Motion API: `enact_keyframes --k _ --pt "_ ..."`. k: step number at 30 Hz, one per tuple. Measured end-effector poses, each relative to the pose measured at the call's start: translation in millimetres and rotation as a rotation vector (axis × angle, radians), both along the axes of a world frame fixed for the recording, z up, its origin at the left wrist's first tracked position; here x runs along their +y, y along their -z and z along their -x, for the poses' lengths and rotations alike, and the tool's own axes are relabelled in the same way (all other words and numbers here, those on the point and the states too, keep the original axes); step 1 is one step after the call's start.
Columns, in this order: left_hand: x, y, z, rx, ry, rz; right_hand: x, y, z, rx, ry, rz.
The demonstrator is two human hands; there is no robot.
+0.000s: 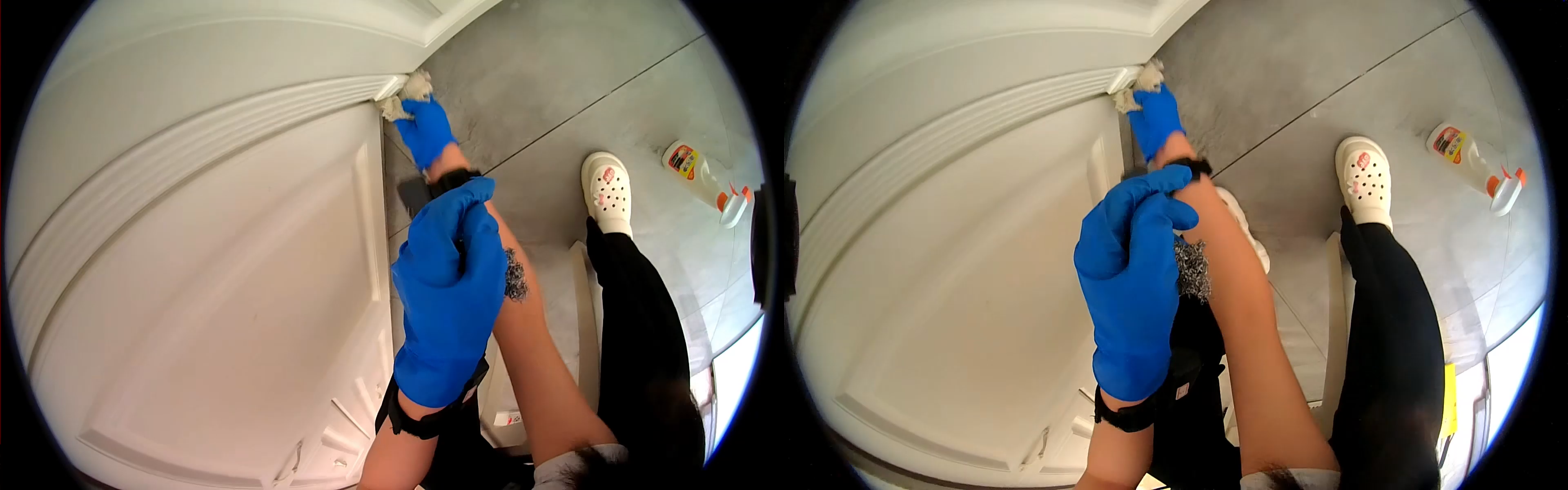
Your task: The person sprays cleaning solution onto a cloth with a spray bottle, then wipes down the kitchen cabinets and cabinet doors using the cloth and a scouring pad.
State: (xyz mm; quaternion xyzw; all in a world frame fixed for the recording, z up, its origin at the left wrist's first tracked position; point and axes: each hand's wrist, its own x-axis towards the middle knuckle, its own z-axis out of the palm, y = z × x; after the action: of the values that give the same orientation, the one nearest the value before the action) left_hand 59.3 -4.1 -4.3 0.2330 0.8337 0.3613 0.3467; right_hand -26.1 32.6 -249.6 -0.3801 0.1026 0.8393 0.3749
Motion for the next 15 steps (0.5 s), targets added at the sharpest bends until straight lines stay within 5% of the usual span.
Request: enact_keyframes --k 5,10,12,15 --pt "9.0 -7.0 4.2 0.011 0.104 0.034 1.3 -62.3 -1.2 -0.019 0.018 0.102" --pt "4.5 -7.7 2.0 -0.004 0.057 -0.008 -17.4 -30.3 23.5 -0.029 0.017 -0.012" --pt "5.0 -1.6 8.1 -0.016 0.033 -0.046 -30.6 -16.4 51.0 -0.422 -0.004 -0.446" --pt "1.4 -4.7 2.7 -0.029 0.110 -0.031 -22.7 -62.6 43.2 -0.558 -0.232 -0.381"
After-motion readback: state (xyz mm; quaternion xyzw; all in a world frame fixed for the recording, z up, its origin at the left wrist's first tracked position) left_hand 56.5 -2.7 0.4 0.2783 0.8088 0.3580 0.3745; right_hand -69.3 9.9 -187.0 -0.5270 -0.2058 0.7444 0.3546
